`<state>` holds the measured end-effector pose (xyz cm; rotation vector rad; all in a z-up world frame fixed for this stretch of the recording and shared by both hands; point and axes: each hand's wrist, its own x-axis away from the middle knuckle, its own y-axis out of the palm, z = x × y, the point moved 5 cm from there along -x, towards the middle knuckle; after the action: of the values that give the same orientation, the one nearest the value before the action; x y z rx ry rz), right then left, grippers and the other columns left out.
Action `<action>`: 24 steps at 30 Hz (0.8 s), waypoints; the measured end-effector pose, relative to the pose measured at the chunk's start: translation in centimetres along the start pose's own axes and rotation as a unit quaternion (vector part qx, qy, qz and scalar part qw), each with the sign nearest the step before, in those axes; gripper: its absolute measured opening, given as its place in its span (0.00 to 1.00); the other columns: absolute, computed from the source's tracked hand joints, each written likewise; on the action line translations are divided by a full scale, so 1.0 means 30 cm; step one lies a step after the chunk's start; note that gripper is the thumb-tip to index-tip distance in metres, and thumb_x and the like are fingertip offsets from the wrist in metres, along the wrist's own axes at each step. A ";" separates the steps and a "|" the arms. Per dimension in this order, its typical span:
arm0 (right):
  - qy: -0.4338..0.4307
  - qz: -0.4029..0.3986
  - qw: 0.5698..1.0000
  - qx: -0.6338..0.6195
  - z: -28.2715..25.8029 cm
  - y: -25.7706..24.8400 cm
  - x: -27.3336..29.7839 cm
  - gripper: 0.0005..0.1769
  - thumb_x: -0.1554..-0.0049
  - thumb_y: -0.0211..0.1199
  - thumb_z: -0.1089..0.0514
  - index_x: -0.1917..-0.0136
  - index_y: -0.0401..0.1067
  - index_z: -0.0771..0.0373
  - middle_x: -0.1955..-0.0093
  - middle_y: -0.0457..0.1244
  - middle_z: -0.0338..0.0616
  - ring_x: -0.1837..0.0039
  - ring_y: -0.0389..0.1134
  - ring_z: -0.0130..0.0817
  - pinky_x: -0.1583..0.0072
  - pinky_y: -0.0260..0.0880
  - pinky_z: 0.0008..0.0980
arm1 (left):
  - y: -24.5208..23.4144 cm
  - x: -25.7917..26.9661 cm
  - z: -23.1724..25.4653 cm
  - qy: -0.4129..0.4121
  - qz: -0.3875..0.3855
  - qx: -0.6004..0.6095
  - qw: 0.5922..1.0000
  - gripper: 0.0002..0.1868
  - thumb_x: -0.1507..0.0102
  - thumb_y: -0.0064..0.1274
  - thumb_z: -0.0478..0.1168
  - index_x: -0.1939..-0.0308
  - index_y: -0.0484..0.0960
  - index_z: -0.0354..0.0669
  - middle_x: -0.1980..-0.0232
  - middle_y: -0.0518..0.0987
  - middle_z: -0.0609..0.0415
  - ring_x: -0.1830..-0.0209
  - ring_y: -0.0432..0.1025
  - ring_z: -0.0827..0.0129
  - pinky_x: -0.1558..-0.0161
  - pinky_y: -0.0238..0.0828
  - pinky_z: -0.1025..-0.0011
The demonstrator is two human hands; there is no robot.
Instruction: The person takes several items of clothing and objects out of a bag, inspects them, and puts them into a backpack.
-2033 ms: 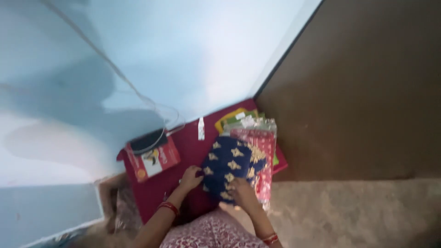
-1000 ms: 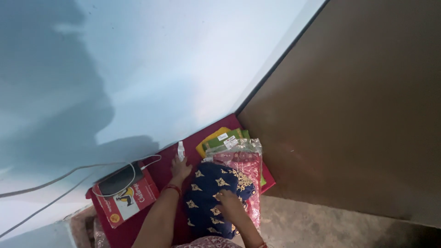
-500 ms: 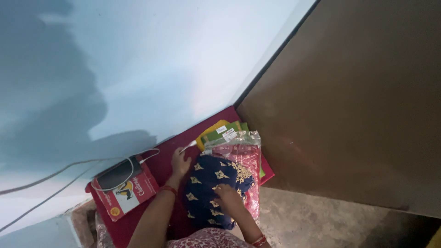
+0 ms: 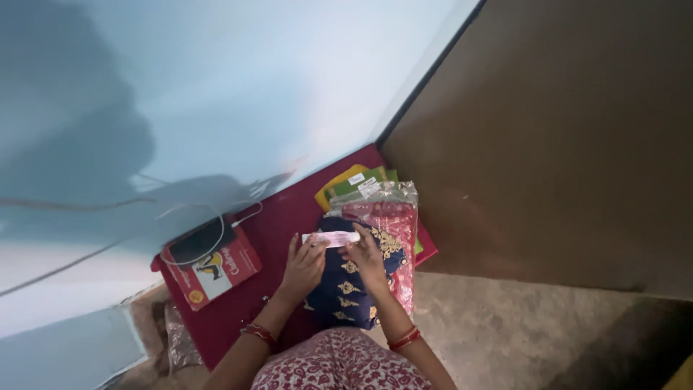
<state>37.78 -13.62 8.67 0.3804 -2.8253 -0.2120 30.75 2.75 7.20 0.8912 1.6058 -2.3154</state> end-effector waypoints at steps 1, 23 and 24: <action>0.000 -0.003 1.000 -0.020 -0.010 0.009 0.003 0.26 0.38 0.61 0.62 0.27 0.63 0.66 0.48 0.68 0.46 0.49 0.71 0.30 0.47 0.73 0.28 | -0.020 0.003 0.011 0.018 0.016 0.002 1.000 0.16 0.36 0.52 0.38 0.46 0.81 0.35 0.30 0.68 0.53 0.23 0.54 0.54 0.25 0.46 0.37; -0.074 -0.081 0.991 0.076 0.117 0.130 0.267 0.21 0.46 0.69 0.72 0.40 0.69 0.66 0.52 0.68 0.37 0.50 0.70 0.23 0.47 0.72 0.24 | -0.273 0.328 0.058 -0.360 0.010 0.366 0.858 0.31 0.38 0.61 0.41 0.33 0.71 0.37 0.38 0.78 0.45 0.35 0.71 0.59 0.33 0.62 0.63; -0.079 -0.118 0.987 0.071 0.092 0.169 0.283 0.21 0.45 0.68 0.72 0.39 0.68 0.66 0.51 0.68 0.37 0.50 0.70 0.23 0.48 0.72 0.24 | -0.246 0.323 0.074 -0.352 -0.002 0.424 0.835 0.31 0.38 0.61 0.40 0.33 0.71 0.36 0.40 0.80 0.46 0.38 0.72 0.62 0.36 0.65 0.65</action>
<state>27.91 -10.85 9.15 0.7628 -2.9546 -0.0920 18.69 5.42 8.03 0.0417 0.2575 -2.8502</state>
